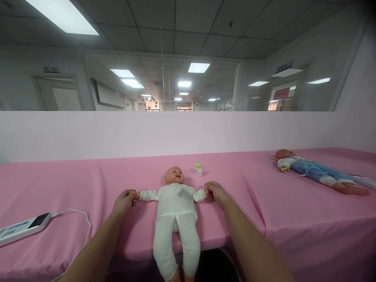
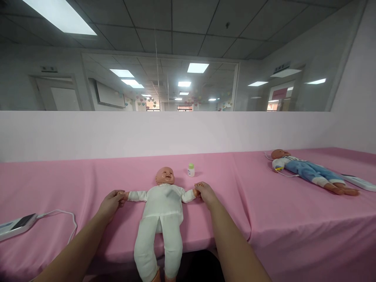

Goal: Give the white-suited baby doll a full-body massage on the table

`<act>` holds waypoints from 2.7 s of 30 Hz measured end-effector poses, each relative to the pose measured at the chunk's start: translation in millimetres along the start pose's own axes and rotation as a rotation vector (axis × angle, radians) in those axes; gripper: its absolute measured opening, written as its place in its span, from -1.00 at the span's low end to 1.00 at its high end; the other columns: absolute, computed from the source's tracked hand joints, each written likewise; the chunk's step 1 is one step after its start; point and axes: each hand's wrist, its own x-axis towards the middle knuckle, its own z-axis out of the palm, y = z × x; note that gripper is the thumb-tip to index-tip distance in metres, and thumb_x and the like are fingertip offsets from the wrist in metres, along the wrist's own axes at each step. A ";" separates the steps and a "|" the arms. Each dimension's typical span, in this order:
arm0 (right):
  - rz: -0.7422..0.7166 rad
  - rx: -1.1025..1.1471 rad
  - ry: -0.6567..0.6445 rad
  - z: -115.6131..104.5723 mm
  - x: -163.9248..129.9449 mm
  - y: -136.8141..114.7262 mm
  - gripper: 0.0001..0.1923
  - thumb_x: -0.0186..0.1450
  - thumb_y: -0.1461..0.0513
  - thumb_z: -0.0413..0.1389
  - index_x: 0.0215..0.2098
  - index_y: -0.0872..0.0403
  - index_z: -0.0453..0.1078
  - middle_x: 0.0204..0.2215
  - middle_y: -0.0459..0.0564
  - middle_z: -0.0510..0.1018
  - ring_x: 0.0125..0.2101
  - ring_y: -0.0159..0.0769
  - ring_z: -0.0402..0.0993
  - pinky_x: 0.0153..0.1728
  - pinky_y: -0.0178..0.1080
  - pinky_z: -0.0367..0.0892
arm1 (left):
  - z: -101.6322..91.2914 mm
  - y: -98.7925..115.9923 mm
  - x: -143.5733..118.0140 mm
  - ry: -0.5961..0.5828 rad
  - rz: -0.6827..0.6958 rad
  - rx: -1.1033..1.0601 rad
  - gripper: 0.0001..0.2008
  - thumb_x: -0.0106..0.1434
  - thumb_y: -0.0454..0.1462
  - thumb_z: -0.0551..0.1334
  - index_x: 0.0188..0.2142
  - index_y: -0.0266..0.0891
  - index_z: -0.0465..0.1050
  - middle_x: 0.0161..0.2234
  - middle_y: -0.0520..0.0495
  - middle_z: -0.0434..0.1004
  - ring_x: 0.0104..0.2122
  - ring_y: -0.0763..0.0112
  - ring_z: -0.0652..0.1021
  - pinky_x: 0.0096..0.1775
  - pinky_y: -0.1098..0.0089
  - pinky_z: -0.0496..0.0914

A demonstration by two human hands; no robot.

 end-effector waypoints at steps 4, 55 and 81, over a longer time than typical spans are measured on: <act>-0.003 -0.004 0.004 0.3 -1.4 -1.5 -0.72 0.14 0.05 0.27 -0.32 0.01 0.36 -0.60 -0.19 0.39 -0.61 -0.39 0.23 -0.57 -0.30 0.09 | 2.1 5.4 -4.3 0.012 -0.013 -0.005 -0.66 -0.05 -0.21 0.36 -0.25 -0.26 0.48 -0.45 0.03 0.47 -0.50 0.42 0.44 -0.41 0.38 0.37; -0.015 0.063 -0.050 -7.0 1.6 4.9 -0.61 0.15 -0.07 0.32 -0.37 0.03 0.38 -0.65 -0.24 0.29 -0.67 -0.47 0.08 -0.65 -0.34 -0.04 | 0.3 4.3 -6.4 0.002 0.000 0.000 -0.62 0.07 -0.07 0.37 -0.22 -0.29 0.51 -0.43 -0.03 0.50 -0.46 0.37 0.46 -0.39 0.34 0.39; -0.037 0.115 -0.112 -10.1 1.3 6.5 -0.56 0.14 -0.10 0.38 -0.36 0.07 0.45 -0.56 -0.16 0.42 -0.59 -0.43 0.20 -0.55 -0.30 0.10 | -2.6 6.2 -9.7 -0.007 0.007 -0.027 -0.56 0.06 -0.04 0.39 -0.18 -0.30 0.53 -0.45 0.02 0.48 -0.49 0.40 0.44 -0.38 0.33 0.38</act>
